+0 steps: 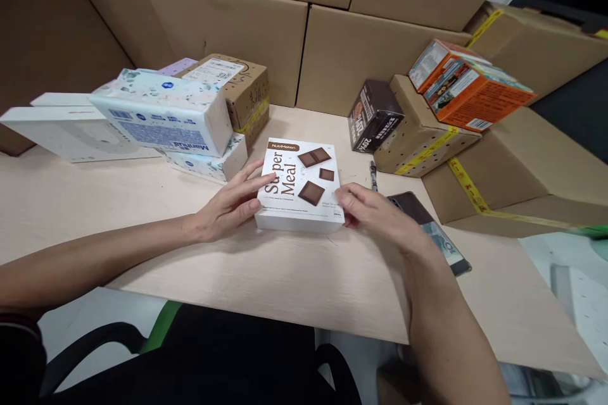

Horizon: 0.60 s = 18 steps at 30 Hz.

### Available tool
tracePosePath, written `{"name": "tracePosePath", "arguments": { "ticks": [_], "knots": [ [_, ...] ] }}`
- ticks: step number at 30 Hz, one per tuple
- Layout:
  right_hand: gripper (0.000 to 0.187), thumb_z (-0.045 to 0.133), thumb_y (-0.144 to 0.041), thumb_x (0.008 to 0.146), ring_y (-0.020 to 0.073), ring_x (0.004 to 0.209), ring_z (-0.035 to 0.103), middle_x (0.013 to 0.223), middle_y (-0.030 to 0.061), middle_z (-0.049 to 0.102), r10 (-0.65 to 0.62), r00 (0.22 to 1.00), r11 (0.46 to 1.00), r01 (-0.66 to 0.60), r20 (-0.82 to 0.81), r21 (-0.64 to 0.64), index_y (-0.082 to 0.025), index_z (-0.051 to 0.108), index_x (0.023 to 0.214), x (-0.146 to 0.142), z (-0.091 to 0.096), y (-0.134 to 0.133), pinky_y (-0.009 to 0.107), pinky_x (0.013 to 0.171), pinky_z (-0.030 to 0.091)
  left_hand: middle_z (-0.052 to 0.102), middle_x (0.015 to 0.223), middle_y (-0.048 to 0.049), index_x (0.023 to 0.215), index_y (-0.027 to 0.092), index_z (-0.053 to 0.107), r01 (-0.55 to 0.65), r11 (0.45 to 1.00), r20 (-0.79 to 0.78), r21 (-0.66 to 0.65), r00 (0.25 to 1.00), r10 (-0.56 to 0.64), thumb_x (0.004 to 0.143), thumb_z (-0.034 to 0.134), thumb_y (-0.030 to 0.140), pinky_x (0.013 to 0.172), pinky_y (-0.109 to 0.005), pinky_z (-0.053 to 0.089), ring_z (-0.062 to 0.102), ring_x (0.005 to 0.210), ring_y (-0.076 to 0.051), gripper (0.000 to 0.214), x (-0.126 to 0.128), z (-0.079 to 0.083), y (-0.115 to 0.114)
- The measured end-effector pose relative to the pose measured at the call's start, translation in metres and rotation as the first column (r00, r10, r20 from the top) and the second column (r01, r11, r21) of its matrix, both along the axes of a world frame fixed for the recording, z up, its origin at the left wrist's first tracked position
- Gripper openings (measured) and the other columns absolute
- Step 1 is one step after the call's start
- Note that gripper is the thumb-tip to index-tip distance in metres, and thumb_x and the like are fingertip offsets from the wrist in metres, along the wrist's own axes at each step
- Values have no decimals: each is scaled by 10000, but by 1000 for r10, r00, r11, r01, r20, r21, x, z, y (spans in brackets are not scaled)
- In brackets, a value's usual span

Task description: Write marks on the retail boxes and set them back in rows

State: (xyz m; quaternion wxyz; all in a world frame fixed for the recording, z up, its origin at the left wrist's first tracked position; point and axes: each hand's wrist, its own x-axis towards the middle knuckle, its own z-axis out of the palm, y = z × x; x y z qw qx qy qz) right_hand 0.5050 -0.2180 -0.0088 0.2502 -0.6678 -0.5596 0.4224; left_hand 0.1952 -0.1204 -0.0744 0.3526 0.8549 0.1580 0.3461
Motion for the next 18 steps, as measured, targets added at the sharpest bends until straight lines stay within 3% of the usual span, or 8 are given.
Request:
{"name": "tracePosePath", "arguments": {
  "ticks": [2,3,6,8,13,16,18],
  "knots": [
    [526,456,-701,933,216,712,631,853,77,715,-121,972,990,104,203,92,-225,663,844,7,-1,3,357,681,493,268,1695,-56,1551,390,452,20,998,8,66,1000,-21,1036,572,412,1269,-582,366,194,1610,-343,530,-1,3,-4],
    [498,463,-665,940,236,735,640,852,88,716,-202,918,976,158,342,153,-223,664,833,11,-2,6,374,704,486,238,1700,-61,1547,382,463,26,995,7,99,1000,-27,1025,589,424,1260,-584,382,212,1602,-359,538,-1,4,-6],
    [363,509,-502,953,340,912,670,957,160,733,-349,639,937,225,685,268,-192,695,991,21,-10,14,436,789,475,218,1691,-84,1550,358,463,16,988,-12,156,1000,-14,1016,603,436,1233,-571,429,250,1583,-377,557,-1,4,-11],
    [399,498,-451,964,392,1002,668,1081,227,721,-333,534,942,229,777,247,-148,671,1158,23,-18,18,467,806,479,241,1674,-89,1544,355,470,-1,988,-15,154,1000,3,1024,593,412,1217,-540,462,263,1579,-364,537,-1,4,-12],
    [420,507,-391,965,409,1015,682,1137,277,694,-266,482,961,202,835,189,-98,617,1245,27,-36,26,484,812,492,311,1645,-70,1505,367,516,-40,997,-23,67,999,42,1012,616,410,1228,-527,454,330,1548,-338,505,-1,3,-14],
    [347,518,-346,953,383,944,692,1045,251,709,-286,512,957,195,810,214,-130,640,1194,37,-43,31,491,804,499,400,1603,-67,1467,366,564,-40,999,-37,-2,998,40,1020,597,431,1249,-529,413,280,1571,-336,452,-1,4,-15],
    [335,573,-317,903,367,882,686,947,209,717,-334,572,943,218,750,253,-149,656,1180,44,-44,33,491,790,503,439,1582,-73,1466,354,568,-56,996,-24,-76,998,54,1020,589,460,1219,-514,442,313,1551,-337,459,-1,3,-15]
  ]
}}
